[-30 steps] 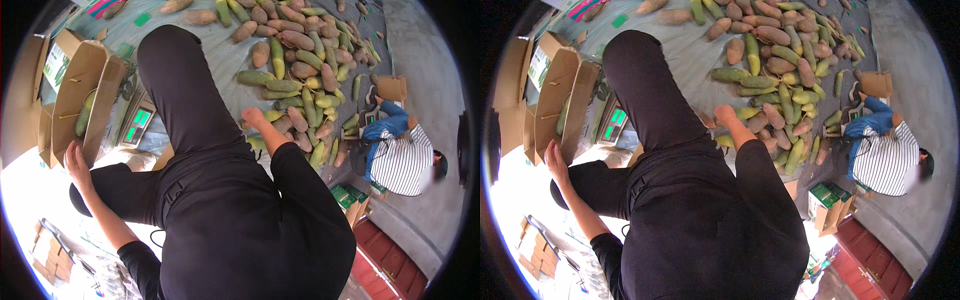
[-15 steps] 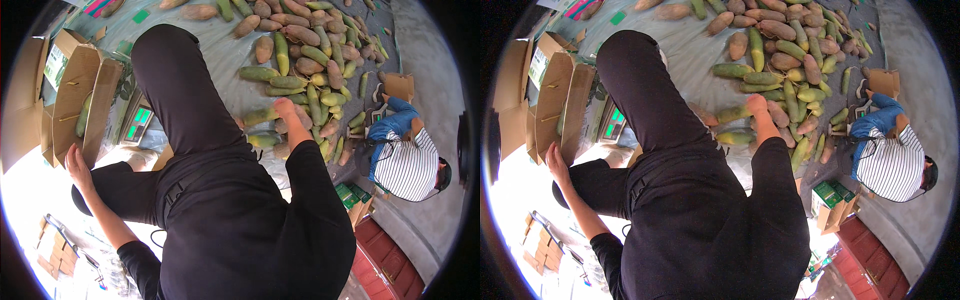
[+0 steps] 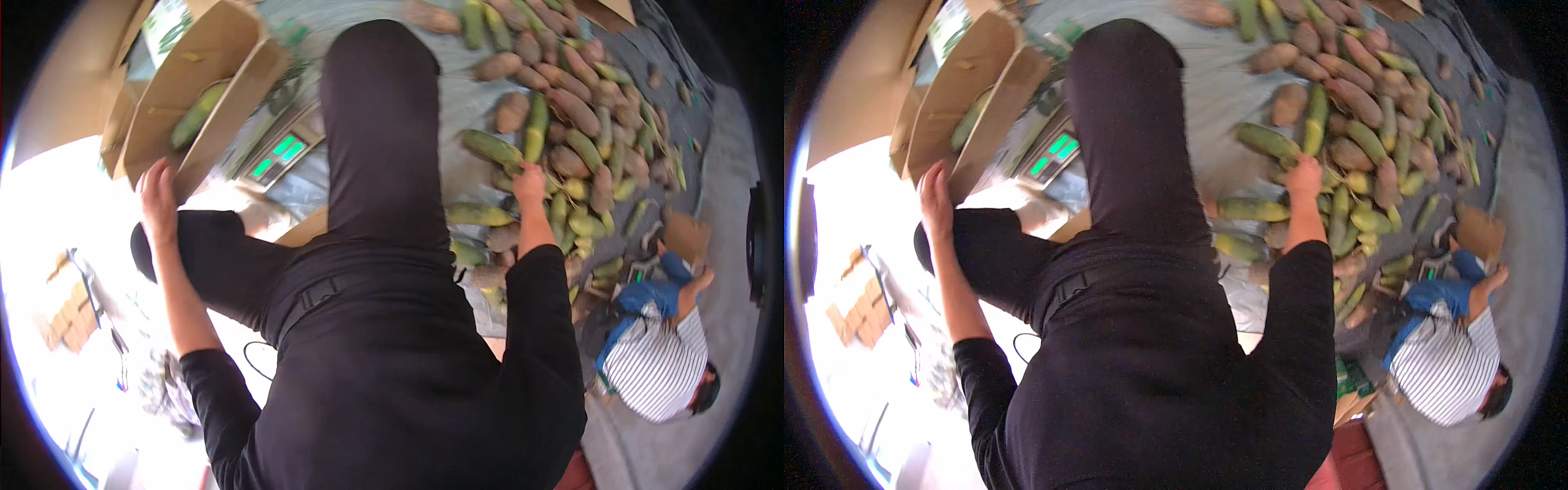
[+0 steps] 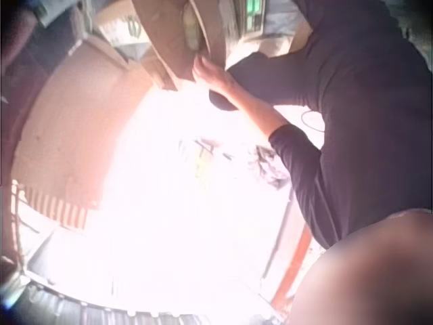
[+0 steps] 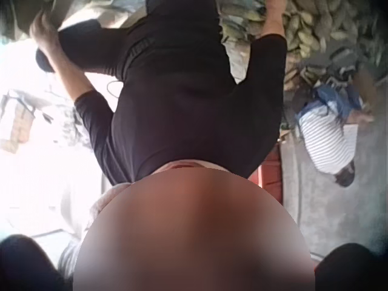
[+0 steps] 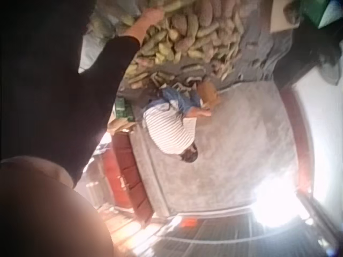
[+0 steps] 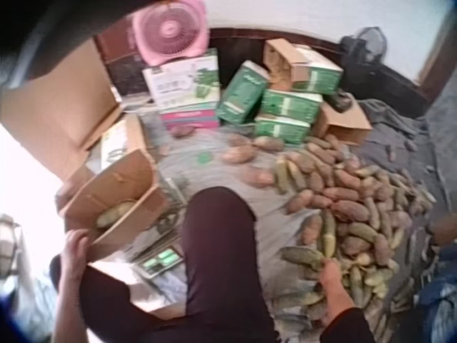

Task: Weighing and packing sweet potatoes into cardboard boxes.

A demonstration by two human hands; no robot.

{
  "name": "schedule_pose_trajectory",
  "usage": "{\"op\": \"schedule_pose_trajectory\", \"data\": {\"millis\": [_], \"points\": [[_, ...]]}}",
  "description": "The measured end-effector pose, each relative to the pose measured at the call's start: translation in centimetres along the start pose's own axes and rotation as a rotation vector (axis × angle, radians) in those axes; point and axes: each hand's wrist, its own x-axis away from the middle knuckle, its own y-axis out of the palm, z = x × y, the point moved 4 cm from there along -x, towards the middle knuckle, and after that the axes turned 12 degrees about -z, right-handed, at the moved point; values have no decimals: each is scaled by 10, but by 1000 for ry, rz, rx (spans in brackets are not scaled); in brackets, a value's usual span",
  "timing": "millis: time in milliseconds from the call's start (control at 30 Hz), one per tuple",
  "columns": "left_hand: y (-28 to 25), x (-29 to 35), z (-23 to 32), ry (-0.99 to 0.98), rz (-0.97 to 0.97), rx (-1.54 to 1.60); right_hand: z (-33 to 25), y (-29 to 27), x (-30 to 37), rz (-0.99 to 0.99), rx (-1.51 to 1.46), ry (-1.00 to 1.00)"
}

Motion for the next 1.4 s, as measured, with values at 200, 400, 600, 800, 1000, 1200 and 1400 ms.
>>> {"op": "schedule_pose_trajectory", "data": {"millis": [200, 400, 600, 800, 1000, 1200, 1400], "points": [[-2, 2, 2, 3, 51, -45, -30, -1, 4, -137, 355, -92], [-5, 3, 7, 101, 68, -94, -38, 4, 13, -186, 597, -112], [-5, 3, 2, 93, 57, -101, -33, 7, 13, -119, 694, -110], [-6, 3, 10, 89, 45, -162, -19, 0, 15, 40, 542, -144], [-9, 3, 17, 90, 65, -157, -14, -48, 22, 323, 3, -71], [-13, 3, 18, 103, 90, -144, -8, -89, -9, 404, -803, -165], [-14, 7, 10, 104, 104, -102, -140, -194, 44, 385, -1120, -666]]}}
